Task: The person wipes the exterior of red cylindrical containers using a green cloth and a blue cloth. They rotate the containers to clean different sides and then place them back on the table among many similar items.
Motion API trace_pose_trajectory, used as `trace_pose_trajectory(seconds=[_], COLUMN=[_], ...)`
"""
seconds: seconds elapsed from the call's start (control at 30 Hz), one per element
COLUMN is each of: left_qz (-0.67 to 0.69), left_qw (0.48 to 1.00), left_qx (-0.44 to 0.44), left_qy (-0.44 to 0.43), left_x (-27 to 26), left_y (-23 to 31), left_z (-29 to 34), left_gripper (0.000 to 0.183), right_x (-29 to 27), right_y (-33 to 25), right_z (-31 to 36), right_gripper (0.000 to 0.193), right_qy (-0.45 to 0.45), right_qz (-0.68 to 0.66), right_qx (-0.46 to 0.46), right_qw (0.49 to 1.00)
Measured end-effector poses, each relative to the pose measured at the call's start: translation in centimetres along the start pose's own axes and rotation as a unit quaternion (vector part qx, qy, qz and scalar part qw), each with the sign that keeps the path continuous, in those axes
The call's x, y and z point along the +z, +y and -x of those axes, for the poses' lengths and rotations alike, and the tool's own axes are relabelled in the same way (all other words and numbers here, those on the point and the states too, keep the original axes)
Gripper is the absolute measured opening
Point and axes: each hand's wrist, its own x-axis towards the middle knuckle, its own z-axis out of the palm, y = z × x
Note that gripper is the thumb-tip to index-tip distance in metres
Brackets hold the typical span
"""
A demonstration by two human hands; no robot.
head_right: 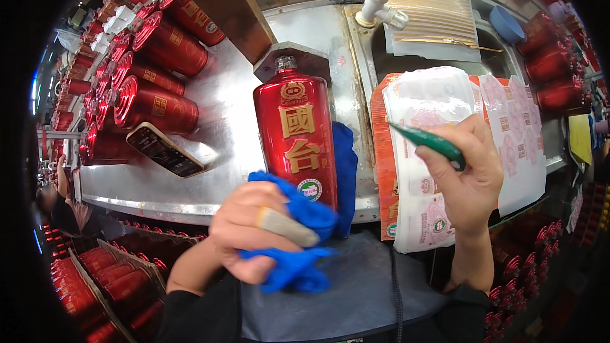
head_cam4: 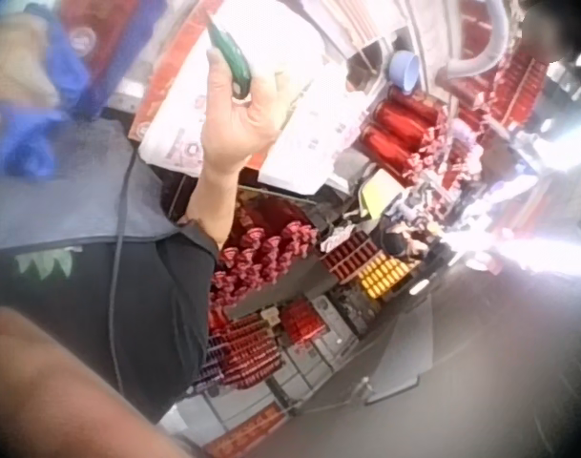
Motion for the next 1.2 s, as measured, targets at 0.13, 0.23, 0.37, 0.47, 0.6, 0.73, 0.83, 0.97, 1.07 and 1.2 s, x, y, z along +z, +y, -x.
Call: trace_pose_trajectory(seconds=[0.13, 0.23, 0.37, 0.47, 0.6, 0.73, 0.83, 0.97, 1.07, 1.2], left_qz=[-0.248, -0.44, -0.408, -0.294, -0.292, -0.27, -0.217, -0.225, -0.17, -0.161], left_qw=[0.916, 0.844, 0.877, 0.929, 0.931, 0.94, 0.951, 0.953, 0.958, 0.961], left_qx=[-0.246, -0.252, -0.226, -0.211, -0.199, -0.18, -0.186, -0.174, -0.192, -0.191], left_qy=[0.195, 0.171, 0.112, 0.073, 0.089, 0.103, 0.117, 0.107, 0.127, 0.123], left_x=[-1.7, -1.9, 0.3, 3.1, 4.2, 4.3, 4.9, 4.6, 4.8, 4.5], left_y=[0.8, 0.2, 1.0, -0.2, -1.8, -3.1, -3.8, -4.2, -4.1, -4.3], left_z=[5.3, 5.9, 4.3, 2.3, 2.3, 3.1, 4.0, 3.8, 3.9, 3.9], left_gripper=[0.02, 0.038, 0.087, 0.13, 0.146, 0.142, 0.141, 0.142, 0.126, 0.127], right_x=[1.5, 3.4, 5.1, 5.5, 4.8, 5.1, 5.2, 5.2, 5.5, 5.7], right_y=[-2.0, -3.6, -4.2, -5.3, -4.7, -4.5, -4.7, -3.7, -3.3, -2.0], right_z=[0.1, -1.0, -2.0, -1.6, -2.8, -2.7, -3.1, -5.3, -6.4, -8.2], right_gripper=[0.035, 0.037, 0.042, 0.04, 0.044, 0.042, 0.038, 0.037, 0.028, 0.023], right_qy=[-0.062, -0.097, -0.122, -0.142, -0.126, -0.137, -0.14, -0.128, -0.12, -0.092], right_qz=[0.037, 0.074, 0.094, 0.093, 0.139, 0.097, 0.083, 0.086, 0.034, 0.077], right_qx=[-0.062, -0.173, -0.224, -0.232, -0.253, -0.249, -0.241, -0.204, -0.171, -0.145], right_qw=[0.995, 0.977, 0.962, 0.958, 0.949, 0.954, 0.957, 0.967, 0.977, 0.982])
